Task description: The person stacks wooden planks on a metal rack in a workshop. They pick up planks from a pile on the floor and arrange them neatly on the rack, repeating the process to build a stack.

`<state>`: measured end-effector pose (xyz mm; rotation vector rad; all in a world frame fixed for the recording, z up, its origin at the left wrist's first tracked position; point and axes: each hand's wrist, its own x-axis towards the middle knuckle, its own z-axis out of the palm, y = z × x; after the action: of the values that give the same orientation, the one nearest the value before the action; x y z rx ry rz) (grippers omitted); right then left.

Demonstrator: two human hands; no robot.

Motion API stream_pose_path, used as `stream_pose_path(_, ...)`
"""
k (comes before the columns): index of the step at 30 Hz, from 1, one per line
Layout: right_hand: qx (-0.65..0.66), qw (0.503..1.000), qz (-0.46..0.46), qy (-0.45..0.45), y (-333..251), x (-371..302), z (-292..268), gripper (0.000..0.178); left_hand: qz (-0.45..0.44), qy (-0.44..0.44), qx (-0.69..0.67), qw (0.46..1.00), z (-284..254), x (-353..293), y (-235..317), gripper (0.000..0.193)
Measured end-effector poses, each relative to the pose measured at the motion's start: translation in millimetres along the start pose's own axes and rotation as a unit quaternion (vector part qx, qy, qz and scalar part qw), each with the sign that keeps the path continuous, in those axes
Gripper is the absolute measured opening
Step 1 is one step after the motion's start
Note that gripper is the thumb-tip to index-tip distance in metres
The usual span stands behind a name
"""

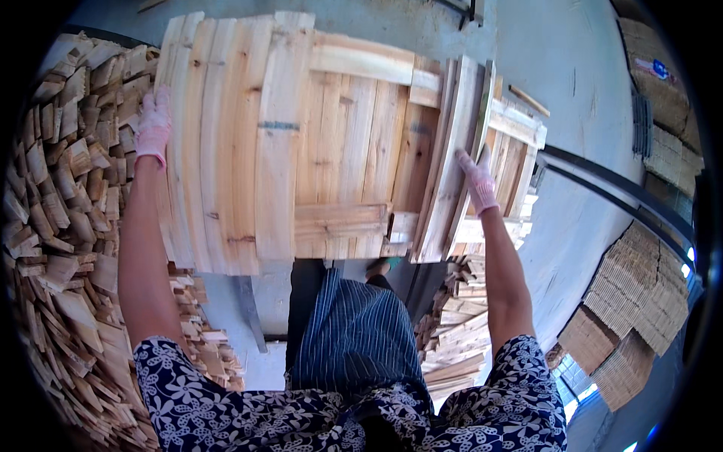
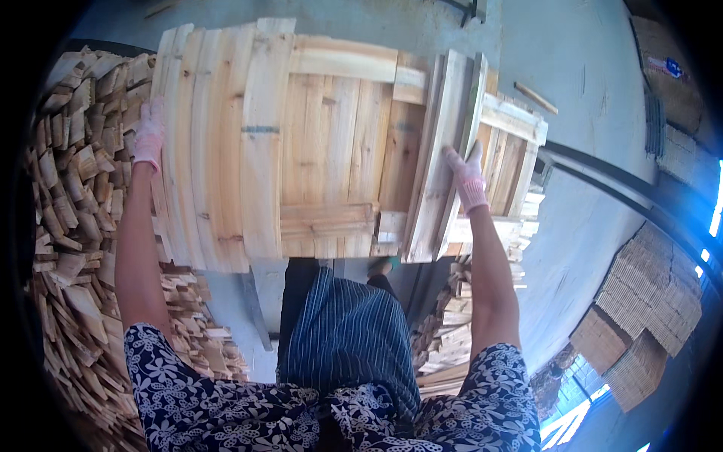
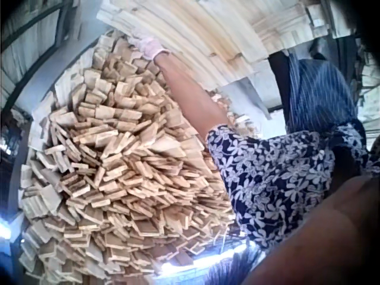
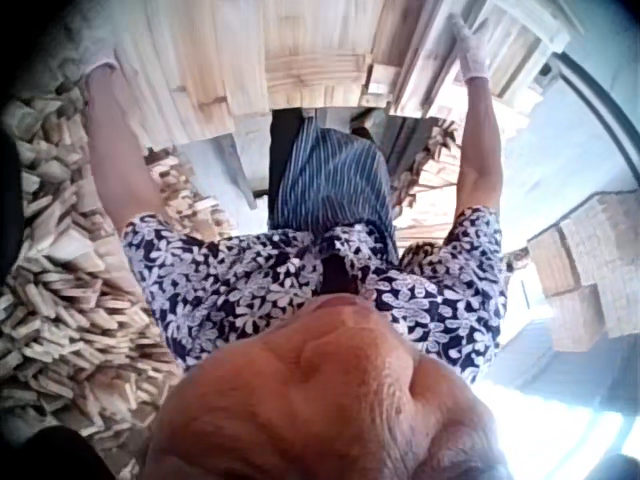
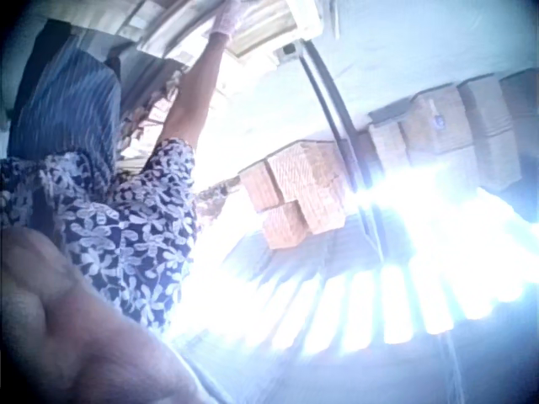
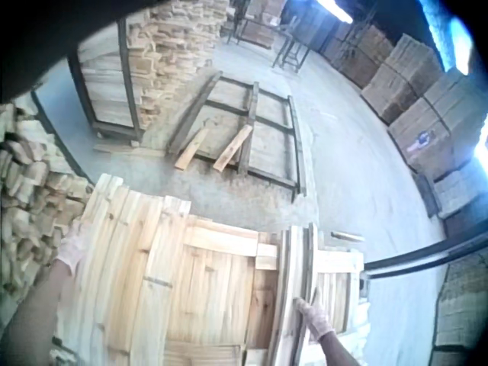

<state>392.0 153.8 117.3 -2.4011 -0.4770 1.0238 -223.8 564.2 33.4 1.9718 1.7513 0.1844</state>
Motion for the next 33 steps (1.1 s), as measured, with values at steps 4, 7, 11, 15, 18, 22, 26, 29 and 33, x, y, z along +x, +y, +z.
stream_pose_path(4,-0.092,0.991,-0.067,0.074,-27,-22,9,0.117,-0.047,0.005,-0.026,0.999,-2,6,-15,0.064)
stream_pose_path(7,-0.213,0.974,0.012,0.072,-43,-52,35,0.121,-0.033,-0.032,-0.025,0.999,12,20,-36,0.055)
stream_pose_path(11,-0.292,0.953,0.015,0.084,-72,-67,75,0.125,0.251,0.103,0.186,0.944,1,34,-142,0.052)
stream_pose_path(15,-0.242,0.967,0.013,0.083,-84,-92,67,0.121,0.092,-0.008,0.103,0.990,15,4,-33,0.051)
stream_pose_path(18,-0.173,0.978,-0.088,0.079,-95,-124,106,0.122,0.003,-0.012,0.040,0.999,-5,-13,23,0.055)
stream_pose_path(22,-0.153,0.982,-0.109,0.005,-156,-152,206,0.119,-0.069,0.026,-0.023,0.997,-10,-15,17,0.077)
stream_pose_path(26,-0.180,0.984,-0.007,-0.011,-203,-158,261,0.113,-0.104,0.028,-0.044,0.993,-6,-18,45,0.080)
stream_pose_path(29,-0.158,0.985,-0.062,-0.003,-198,-162,249,0.108,-0.132,0.040,-0.072,0.988,-15,-27,52,0.081)
stream_pose_path(33,-0.094,0.983,-0.140,0.072,-141,-147,212,0.107,-0.154,0.039,-0.052,0.986,-29,-39,67,0.082)
